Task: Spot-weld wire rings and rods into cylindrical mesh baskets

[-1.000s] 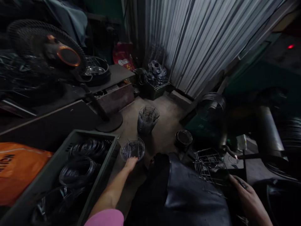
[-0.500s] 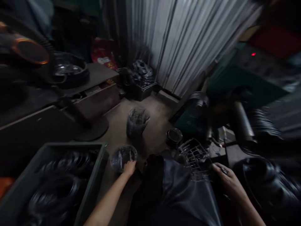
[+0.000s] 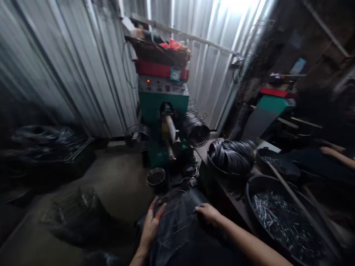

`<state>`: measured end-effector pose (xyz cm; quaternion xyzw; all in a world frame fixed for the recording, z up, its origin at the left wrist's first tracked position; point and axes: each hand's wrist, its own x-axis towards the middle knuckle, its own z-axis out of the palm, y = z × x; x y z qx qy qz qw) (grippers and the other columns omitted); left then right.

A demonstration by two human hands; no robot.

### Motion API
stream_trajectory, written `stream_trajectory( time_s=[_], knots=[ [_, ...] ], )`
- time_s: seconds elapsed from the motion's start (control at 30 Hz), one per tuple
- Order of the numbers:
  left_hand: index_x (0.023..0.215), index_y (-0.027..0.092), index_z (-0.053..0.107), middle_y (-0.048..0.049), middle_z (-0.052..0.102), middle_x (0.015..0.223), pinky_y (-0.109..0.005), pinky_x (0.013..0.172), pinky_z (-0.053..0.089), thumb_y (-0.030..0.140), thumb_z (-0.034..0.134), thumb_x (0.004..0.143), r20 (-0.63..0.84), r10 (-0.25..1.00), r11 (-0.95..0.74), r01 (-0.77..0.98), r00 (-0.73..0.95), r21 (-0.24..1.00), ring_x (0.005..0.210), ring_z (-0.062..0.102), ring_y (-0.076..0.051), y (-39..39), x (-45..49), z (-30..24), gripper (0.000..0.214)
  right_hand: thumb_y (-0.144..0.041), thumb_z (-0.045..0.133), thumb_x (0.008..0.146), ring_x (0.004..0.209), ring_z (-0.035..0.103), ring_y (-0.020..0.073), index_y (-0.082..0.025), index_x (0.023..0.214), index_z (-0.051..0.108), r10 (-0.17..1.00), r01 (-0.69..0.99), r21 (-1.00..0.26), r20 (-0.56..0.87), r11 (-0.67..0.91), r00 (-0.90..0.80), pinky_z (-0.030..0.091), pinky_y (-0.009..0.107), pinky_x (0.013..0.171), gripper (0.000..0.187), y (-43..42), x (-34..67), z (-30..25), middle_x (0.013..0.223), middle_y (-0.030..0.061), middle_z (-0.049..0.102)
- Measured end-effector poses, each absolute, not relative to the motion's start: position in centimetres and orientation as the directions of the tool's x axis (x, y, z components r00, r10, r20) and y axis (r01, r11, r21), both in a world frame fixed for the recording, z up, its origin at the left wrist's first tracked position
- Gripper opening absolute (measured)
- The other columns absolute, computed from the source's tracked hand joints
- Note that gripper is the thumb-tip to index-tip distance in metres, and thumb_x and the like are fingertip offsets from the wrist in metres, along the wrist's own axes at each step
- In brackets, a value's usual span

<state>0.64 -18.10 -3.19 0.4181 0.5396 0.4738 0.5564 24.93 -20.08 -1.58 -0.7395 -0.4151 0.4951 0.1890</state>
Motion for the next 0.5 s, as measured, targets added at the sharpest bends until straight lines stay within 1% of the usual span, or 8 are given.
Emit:
stream_trajectory(
  time_s=[0.07, 0.1, 0.17, 0.23, 0.33, 0.4, 0.43, 0.5],
  knots=[
    [0.127, 0.012, 0.044, -0.0164, 0.056, 0.124, -0.042, 0.104, 0.034, 0.057, 0.066, 0.06, -0.208, 0.978, 0.209, 0.066, -0.014, 0.976, 0.121, 0.047, -0.03, -17.6, 1.7, -3.3, 0.083, -0.022, 0.057, 0.075, 0.058, 0.057, 0.0123, -0.016, 0.067, 0.066, 0.877, 0.607, -0.662, -0.463, -0.439, 0.129, 0.04, 0.02, 0.055, 0.013, -20.7, 26.6, -1.9, 0.057, -0.0005, 0.06],
    [0.123, 0.011, 0.048, -0.0157, 0.058, 0.12, -0.042, 0.103, 0.035, 0.057, 0.067, 0.058, -0.199, 0.98, 0.198, 0.124, -0.005, 0.972, 0.119, 0.049, -0.031, -17.3, 2.2, -3.3, 0.081, -0.021, 0.058, 0.075, 0.068, 0.061, 0.0153, -0.017, 0.071, 0.068, 0.917, 0.66, -0.666, -0.387, -0.348, 0.094, 0.043, 0.022, 0.061, 0.012, -20.8, 27.4, -1.5, 0.066, 0.0017, 0.066],
    [0.114, 0.012, 0.054, -0.0143, 0.062, 0.115, -0.042, 0.101, 0.037, 0.056, 0.067, 0.056, -0.197, 0.98, 0.189, 0.209, 0.021, 0.96, 0.116, 0.052, -0.032, -16.9, 2.9, -3.0, 0.074, -0.022, 0.056, 0.078, 0.085, 0.064, 0.0198, -0.019, 0.086, 0.071, 0.979, 0.732, -0.663, -0.204, -0.157, 0.024, 0.045, 0.024, 0.072, 0.018, -19.9, 28.8, 0.2, 0.086, 0.0047, 0.071],
    [0.109, 0.013, 0.058, -0.0139, 0.064, 0.111, -0.044, 0.1, 0.038, 0.055, 0.067, 0.054, -0.21, 0.977, 0.192, 0.265, 0.04, 0.945, 0.112, 0.054, -0.032, -16.4, 3.3, -2.9, 0.07, -0.025, 0.053, 0.081, 0.094, 0.063, 0.0204, -0.022, 0.104, 0.067, 1.0, 0.756, -0.654, -0.01, 0.001, -0.01, 0.045, 0.026, 0.08, 0.027, -17.7, 30.1, 3.1, 0.102, 0.0051, 0.07],
    [0.106, 0.012, 0.059, -0.0139, 0.066, 0.107, -0.044, 0.099, 0.039, 0.057, 0.067, 0.053, -0.207, 0.977, 0.184, 0.289, 0.052, 0.94, 0.109, 0.056, -0.033, -15.8, 3.4, -3.3, 0.07, -0.028, 0.052, 0.084, 0.096, 0.062, 0.0176, -0.022, 0.11, 0.064, 0.986, 0.788, -0.608, 0.166, 0.101, 0.001, 0.043, 0.024, 0.083, 0.029, -13.5, 33.0, 8.6, 0.106, 0.0038, 0.069],
    [0.104, 0.012, 0.06, -0.0136, 0.066, 0.107, -0.043, 0.098, 0.04, 0.06, 0.066, 0.052, -0.197, 0.979, 0.172, 0.283, 0.06, 0.944, 0.109, 0.056, -0.033, -15.6, 3.2, -3.9, 0.071, -0.026, 0.05, 0.085, 0.092, 0.063, 0.0161, -0.019, 0.106, 0.066, 0.989, 0.815, -0.576, 0.145, 0.061, 0.028, 0.043, 0.023, 0.081, 0.027, -12.4, 36.1, 11.6, 0.101, 0.0043, 0.069],
    [0.102, 0.013, 0.06, -0.0133, 0.066, 0.107, -0.043, 0.098, 0.04, 0.062, 0.066, 0.051, -0.196, 0.979, 0.171, 0.281, 0.062, 0.944, 0.11, 0.055, -0.033, -15.5, 3.0, -4.2, 0.071, -0.025, 0.051, 0.085, 0.092, 0.062, 0.0161, -0.018, 0.104, 0.066, 0.996, 0.842, -0.539, 0.081, 0.011, 0.038, 0.043, 0.023, 0.08, 0.026, -13.0, 37.8, 12.7, 0.101, 0.0045, 0.069],
    [0.098, 0.014, 0.062, -0.0119, 0.066, 0.106, -0.041, 0.098, 0.04, 0.063, 0.067, 0.05, -0.188, 0.98, 0.164, 0.274, 0.064, 0.948, 0.11, 0.055, -0.032, -15.5, 2.6, -4.9, 0.069, -0.022, 0.051, 0.083, 0.088, 0.061, 0.0157, -0.018, 0.096, 0.069, 0.976, 0.904, -0.393, -0.196, -0.17, 0.098, 0.043, 0.024, 0.078, 0.022, -16.5, 41.5, 13.8, 0.095, 0.003, 0.069]
  ],
)
